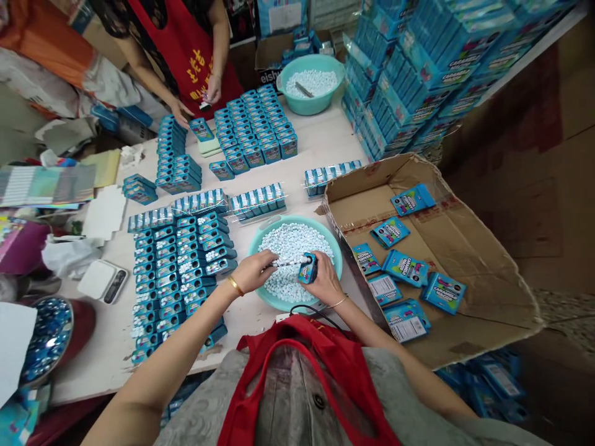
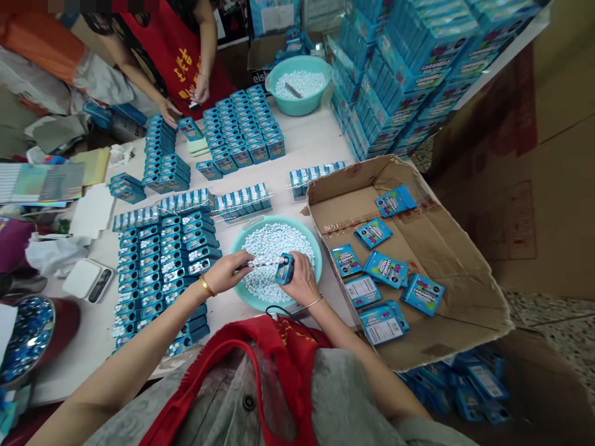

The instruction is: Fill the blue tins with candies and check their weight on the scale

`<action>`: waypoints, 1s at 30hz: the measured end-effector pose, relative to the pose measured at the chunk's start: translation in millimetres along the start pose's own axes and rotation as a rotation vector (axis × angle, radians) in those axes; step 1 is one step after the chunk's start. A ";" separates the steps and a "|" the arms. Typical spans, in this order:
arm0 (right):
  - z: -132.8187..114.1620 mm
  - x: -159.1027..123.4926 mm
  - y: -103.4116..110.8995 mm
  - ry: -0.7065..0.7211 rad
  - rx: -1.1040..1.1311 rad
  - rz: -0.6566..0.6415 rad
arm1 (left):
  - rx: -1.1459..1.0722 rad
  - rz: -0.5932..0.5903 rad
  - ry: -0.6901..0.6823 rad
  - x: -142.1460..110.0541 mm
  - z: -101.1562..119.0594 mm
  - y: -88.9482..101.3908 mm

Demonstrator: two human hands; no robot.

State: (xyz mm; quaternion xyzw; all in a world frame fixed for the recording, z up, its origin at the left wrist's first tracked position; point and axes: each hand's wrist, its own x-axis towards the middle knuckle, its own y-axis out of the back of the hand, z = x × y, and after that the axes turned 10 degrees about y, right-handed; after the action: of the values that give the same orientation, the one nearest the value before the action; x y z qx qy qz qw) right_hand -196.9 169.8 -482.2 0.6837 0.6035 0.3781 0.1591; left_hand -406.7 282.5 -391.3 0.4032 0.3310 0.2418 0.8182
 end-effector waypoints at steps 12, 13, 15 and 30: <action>-6.3 -8.6 -17.2 0.119 -0.156 0.055 | 0.476 -0.160 0.211 -1.7 105.6 38.7; -4.7 -8.3 -16.6 0.118 -0.166 0.065 | 0.478 -0.158 0.199 -2.2 105.8 39.9; -0.7 -8.3 -13.5 0.107 -0.172 0.084 | 0.462 -0.114 0.178 -0.9 93.7 38.6; -8.3 -24.7 33.2 -0.290 0.215 0.107 | 0.079 -0.090 0.209 62.3 -5.0 -130.5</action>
State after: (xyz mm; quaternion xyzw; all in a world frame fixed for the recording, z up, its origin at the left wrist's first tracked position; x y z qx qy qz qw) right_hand -179.0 137.2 -462.4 0.7751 0.5742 0.2169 0.1500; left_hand -352.3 253.5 -522.2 0.3923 0.4417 0.2323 0.7727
